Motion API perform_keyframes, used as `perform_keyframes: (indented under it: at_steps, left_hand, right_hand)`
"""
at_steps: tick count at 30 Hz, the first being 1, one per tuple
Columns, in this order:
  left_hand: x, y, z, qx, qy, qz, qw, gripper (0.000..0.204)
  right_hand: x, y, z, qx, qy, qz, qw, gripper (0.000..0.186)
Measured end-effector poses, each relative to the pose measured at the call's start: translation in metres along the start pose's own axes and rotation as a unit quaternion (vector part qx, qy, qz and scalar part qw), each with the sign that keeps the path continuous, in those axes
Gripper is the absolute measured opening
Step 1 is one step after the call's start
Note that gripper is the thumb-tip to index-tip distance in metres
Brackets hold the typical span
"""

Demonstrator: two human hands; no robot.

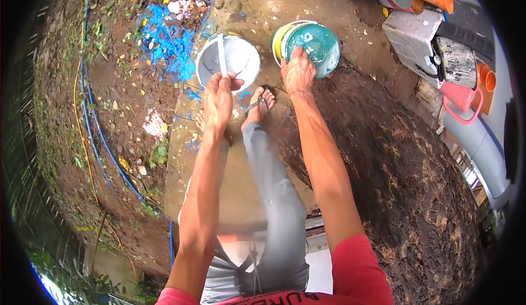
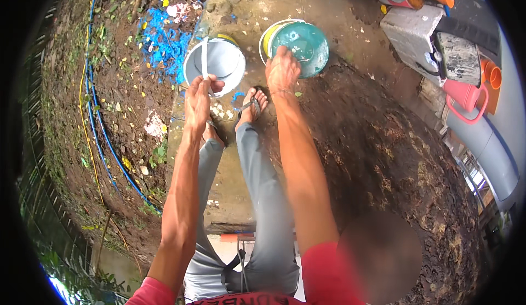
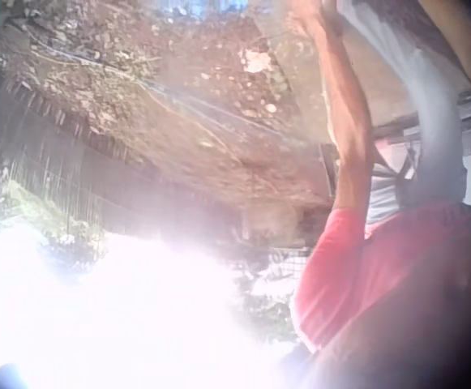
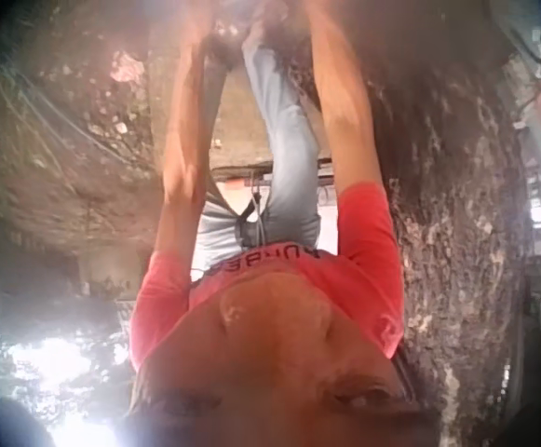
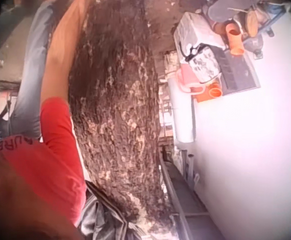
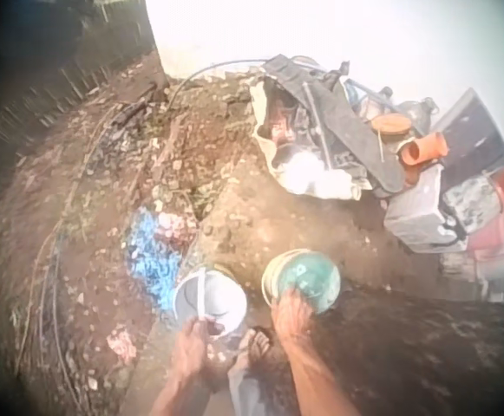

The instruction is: The person pours paint from one bucket into another, walks over to pick up a paintbrush, and uses the paintbrush to scrape and mix paint inside the bucket.

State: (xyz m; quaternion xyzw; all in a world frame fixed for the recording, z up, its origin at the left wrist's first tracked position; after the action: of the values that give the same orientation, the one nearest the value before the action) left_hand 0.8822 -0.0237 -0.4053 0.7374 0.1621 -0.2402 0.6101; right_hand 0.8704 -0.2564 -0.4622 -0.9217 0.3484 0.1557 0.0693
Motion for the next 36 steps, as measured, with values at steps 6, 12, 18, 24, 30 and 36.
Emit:
perform_keyframes:
  at_steps: [6, 12, 18, 24, 30, 36]
  left_hand:
    - [0.024, -0.006, -0.02, 0.078, -0.032, 0.014, 0.996, 0.035]
    - [0.034, -0.02, -0.057, 0.231, -0.001, 0.095, 0.968, 0.031]
    - [0.055, -0.075, -0.105, 0.249, 0.055, 0.083, 0.963, 0.029]
    - [0.104, -0.169, -0.117, 0.023, 0.025, 0.013, 0.999, 0.02]
    - [0.139, -0.22, -0.098, -0.213, -0.12, 0.001, 0.97, 0.022]
    - [0.176, -0.262, -0.094, -0.197, -0.157, -0.009, 0.968, 0.052]
  right_hand:
    - [0.006, 0.017, -0.028, 0.052, -0.007, -0.004, 0.999, 0.018]
    - [0.02, 0.041, -0.112, 0.217, -0.047, 0.054, 0.973, 0.02]
    - [0.11, 0.121, -0.133, 0.24, 0.065, 0.108, 0.963, 0.027]
    - [0.093, 0.093, -0.114, 0.289, 0.168, 0.209, 0.919, 0.021]
    - [-0.1, -0.152, -0.034, 0.427, -0.133, 0.005, 0.894, 0.009]
    - [-0.204, -0.162, 0.098, 0.266, -0.314, 0.075, 0.908, 0.032]
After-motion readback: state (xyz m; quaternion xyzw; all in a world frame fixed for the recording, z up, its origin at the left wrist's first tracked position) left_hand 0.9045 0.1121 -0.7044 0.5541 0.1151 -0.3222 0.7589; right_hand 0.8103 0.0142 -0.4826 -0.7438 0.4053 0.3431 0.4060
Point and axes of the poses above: each hand's wrist, its own x-axis towards the middle knuckle, its own z-axis out of the palm, y = z × x, the point moved 7 cm from there along x, towards the middle knuckle, and after that the axes turned 15 degrees about z, right-handed, at the moved point
